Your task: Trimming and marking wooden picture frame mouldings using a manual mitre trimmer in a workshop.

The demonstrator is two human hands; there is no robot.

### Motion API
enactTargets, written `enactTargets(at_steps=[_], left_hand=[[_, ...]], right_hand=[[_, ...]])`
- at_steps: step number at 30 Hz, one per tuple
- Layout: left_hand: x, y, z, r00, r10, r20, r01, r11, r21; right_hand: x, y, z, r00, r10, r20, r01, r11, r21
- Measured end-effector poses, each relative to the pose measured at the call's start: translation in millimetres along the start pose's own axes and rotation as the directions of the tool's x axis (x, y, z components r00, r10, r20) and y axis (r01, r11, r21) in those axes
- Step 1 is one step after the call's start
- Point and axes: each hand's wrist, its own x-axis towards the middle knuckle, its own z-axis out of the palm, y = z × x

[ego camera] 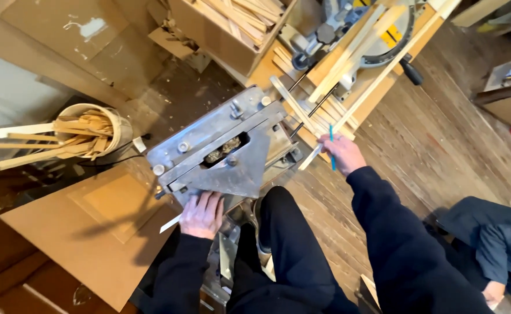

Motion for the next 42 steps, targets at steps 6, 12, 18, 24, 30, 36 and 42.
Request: enactTargets(at_steps=[6, 12, 18, 24, 30, 36, 42], left_hand=[[-2, 0, 3, 1.000, -0.012, -0.008, 0.012, 1.000, 0.017], [-1, -1, 5, 1.000, 0.007, -0.022, -0.007, 1.000, 0.019], [2, 1, 1, 1.000, 0.007, -0.014, -0.006, 1.000, 0.028], [5, 3, -5, 1.000, 0.002, -0.003, -0.002, 1.000, 0.010], [5, 2, -2, 1.000, 0.010, -0.015, -0.009, 1.000, 0.008], [4, 1, -1, 1.000, 0.006, -0.004, -0.006, 1.000, 0.018], [6, 4, -9, 1.000, 0.022, 0.006, -0.023, 1.000, 0.017]], right_hand=[[-28, -4, 17, 0.975, 0.050, 0.216, -0.030, 0.995, -0.098], [-33, 14, 25, 0.921, 0.086, 0.380, 0.182, 0.768, -0.614], [-43, -13, 34, 0.950, 0.099, 0.296, 0.035, 0.908, -0.418], [-44, -9, 31, 0.980, 0.162, 0.111, -0.134, 0.965, -0.227], [-17, 36, -2, 0.977, -0.168, 0.131, 0.178, 0.982, -0.066], [-22, -59, 94, 0.939, -0.309, -0.152, 0.310, 0.950, -0.017], [48, 11, 115, 0.915, -0.298, -0.271, 0.282, 0.954, -0.099]])
